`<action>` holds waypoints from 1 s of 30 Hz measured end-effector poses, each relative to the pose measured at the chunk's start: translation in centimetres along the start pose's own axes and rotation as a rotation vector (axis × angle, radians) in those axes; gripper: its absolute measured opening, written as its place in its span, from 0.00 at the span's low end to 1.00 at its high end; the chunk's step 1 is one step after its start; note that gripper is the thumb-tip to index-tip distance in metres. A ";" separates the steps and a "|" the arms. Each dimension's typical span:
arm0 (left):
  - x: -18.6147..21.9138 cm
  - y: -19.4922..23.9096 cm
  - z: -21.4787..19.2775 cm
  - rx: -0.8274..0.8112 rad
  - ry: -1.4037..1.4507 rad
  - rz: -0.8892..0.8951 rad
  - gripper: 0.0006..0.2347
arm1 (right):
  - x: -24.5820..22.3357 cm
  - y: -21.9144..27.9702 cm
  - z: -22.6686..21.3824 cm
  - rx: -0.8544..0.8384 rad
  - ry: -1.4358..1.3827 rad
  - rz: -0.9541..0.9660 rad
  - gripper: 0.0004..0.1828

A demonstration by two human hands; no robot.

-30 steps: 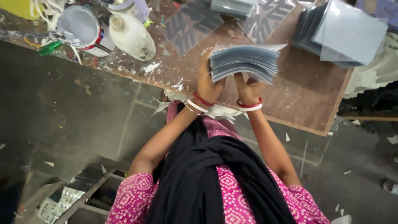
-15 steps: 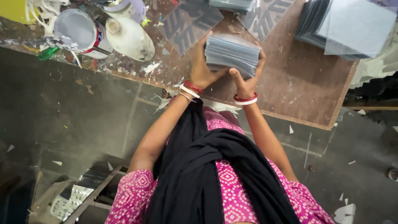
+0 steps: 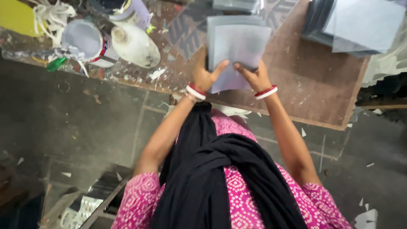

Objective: The recorder is sorting, counting, and stacking small paper or plastic sleeves on a workbench.

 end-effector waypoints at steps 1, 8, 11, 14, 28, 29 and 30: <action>-0.6 0.3 0.2 0.052 0.131 -0.062 0.24 | -0.8 -0.3 -0.4 0.007 -0.201 0.007 0.26; -3.8 5.3 4.2 0.232 0.489 -0.298 0.23 | -9.2 0.0 1.0 -0.116 0.122 0.035 0.28; -4.4 5.3 3.3 0.414 0.493 -0.247 0.27 | -11.2 2.1 3.4 -0.008 0.584 0.162 0.29; -5.2 5.7 2.3 0.483 0.444 -0.124 0.34 | -16.7 4.1 5.7 0.188 0.616 -0.236 0.37; 0.5 1.7 -0.6 0.590 0.413 -0.422 0.31 | -19.0 8.5 5.3 0.178 0.344 -0.382 0.21; -0.2 2.3 -0.7 0.599 0.412 -0.424 0.31 | -18.9 7.5 4.2 0.169 0.341 -0.383 0.21; -0.2 2.1 -0.5 0.540 0.431 -0.296 0.29 | -18.7 6.5 2.6 0.255 0.376 -0.366 0.27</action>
Point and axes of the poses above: each hand's wrist, its own y-axis away from the middle knuckle, its own z-axis out of the palm, x = y × z, the point moved 7 cm from there along -y, towards the middle knuckle, and after that the axes turned 2 degrees about -x, right-handed, at the moved point
